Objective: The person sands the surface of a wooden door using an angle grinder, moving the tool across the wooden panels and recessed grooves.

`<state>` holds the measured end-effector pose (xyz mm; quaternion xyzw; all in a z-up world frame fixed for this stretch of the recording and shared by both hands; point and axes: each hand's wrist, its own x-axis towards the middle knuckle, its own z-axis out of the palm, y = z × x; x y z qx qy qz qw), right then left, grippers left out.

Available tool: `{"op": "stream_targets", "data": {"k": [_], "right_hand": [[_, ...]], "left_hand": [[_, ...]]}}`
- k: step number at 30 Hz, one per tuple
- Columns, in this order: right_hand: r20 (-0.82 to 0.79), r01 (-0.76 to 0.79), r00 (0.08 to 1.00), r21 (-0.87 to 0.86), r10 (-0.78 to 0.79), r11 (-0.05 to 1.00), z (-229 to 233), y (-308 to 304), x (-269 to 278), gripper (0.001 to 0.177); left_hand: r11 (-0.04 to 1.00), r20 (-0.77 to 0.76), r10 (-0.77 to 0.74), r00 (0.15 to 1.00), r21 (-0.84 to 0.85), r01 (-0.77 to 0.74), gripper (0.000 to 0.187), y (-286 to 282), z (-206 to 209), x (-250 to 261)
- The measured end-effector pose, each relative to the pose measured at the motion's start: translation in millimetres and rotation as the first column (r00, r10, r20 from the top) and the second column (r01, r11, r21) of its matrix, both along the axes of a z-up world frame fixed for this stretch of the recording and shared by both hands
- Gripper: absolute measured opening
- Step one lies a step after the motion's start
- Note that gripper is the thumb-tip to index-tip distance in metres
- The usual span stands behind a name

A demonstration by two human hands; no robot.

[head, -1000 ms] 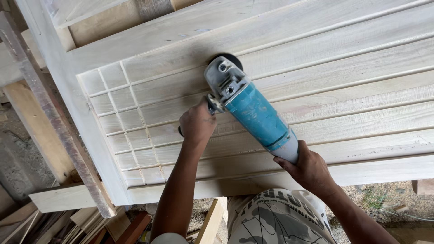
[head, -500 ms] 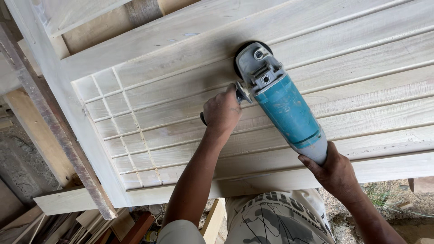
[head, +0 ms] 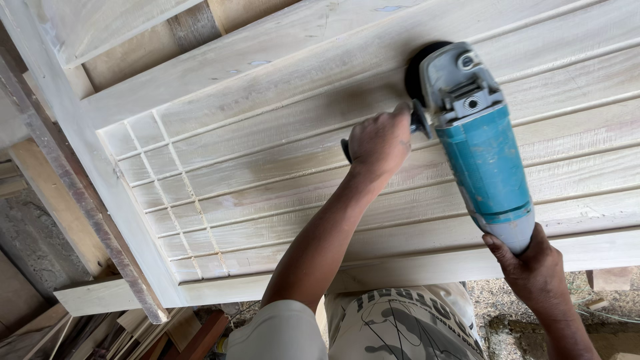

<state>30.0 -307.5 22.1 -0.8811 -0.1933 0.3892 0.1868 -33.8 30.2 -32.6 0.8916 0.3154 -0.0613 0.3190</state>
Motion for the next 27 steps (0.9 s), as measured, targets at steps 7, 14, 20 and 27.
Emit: {"op": "stream_targets", "data": {"k": [7,14,20,27], "right_hand": [[-0.017,0.089,0.996,-0.005,-0.089,0.996,-7,3,-4,0.063],[-0.09,-0.081,0.991,0.15,0.095,0.985,-15,57,-54,0.059],[-0.119,-0.319,0.94,0.019,0.319,0.948,-10,122,-96,0.061],[-0.104,-0.337,0.938,-0.048,0.331,0.94,-9,123,-87,0.062]], "left_hand": [[0.996,0.074,-0.029,0.997,0.083,0.023,0.002,6,-8,18],[0.994,-0.129,0.113,0.985,0.003,-0.113,0.027,50,11,-93],[0.958,-0.193,0.288,0.938,0.07,-0.279,0.037,82,35,-186],[0.954,-0.223,0.299,0.928,0.074,-0.29,0.028,81,29,-178]]}}
